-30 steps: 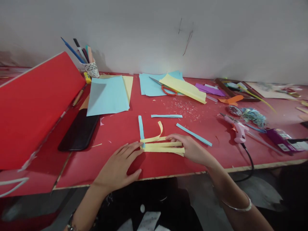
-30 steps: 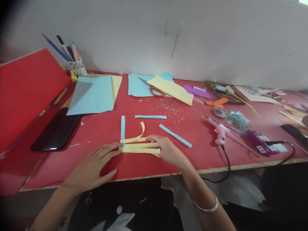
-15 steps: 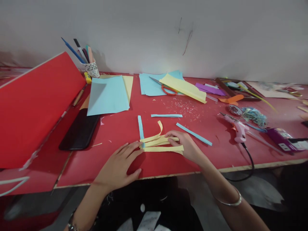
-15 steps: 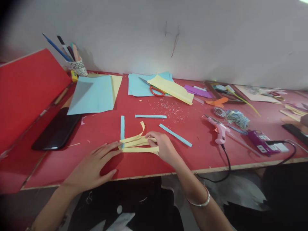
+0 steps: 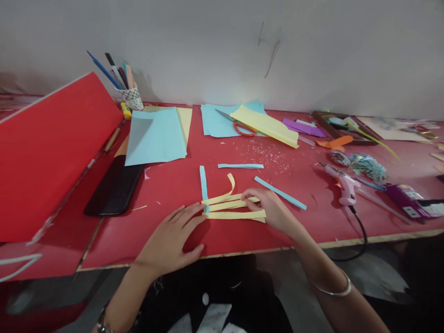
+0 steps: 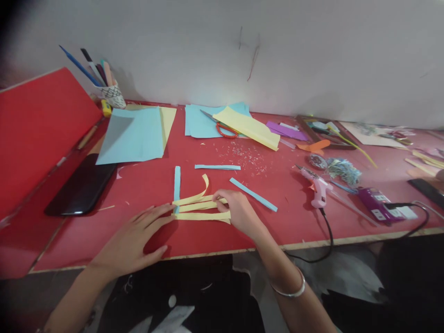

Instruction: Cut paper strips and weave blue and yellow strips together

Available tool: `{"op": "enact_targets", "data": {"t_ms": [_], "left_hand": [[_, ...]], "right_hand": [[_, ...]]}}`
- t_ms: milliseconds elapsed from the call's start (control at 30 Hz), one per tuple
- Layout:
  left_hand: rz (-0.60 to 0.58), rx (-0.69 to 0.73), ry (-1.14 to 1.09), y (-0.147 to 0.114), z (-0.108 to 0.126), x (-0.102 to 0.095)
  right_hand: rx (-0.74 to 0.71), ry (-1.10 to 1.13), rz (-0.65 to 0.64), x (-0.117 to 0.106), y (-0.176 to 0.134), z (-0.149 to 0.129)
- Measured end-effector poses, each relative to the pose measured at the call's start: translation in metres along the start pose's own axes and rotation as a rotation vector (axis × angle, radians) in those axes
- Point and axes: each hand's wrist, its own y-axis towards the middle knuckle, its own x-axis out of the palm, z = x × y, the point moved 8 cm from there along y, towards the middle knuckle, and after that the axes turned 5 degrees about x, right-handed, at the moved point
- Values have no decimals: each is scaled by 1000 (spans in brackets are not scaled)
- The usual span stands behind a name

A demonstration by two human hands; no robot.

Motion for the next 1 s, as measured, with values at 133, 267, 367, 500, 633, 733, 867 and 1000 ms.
{"op": "enact_targets", "data": {"t_ms": [133,267,367,500,633,733,867,1000], "left_hand": [[-4,11,16,0,1,0],[0,18,37,1,2,0],[4,15,37,1,2,-1],[-5,9,27,1,2,-1],[-2,11,28,1,2,-1],[5,19,37,1,2,-1],[5,22,49,1,2,-1],[0,23,41,2,3,-2]], "right_hand": [[44,4,-27,1,-1,1],[40,7,-32,3,-1,4],[9,1,-23,2,1,4],[53,29,152,-12,-4,10],[201,120,186,-10,-22,26],[279,188,168,0,-34,30],[323,211,266,6,-37,28],[287,130,353,6,-35,23]]}}
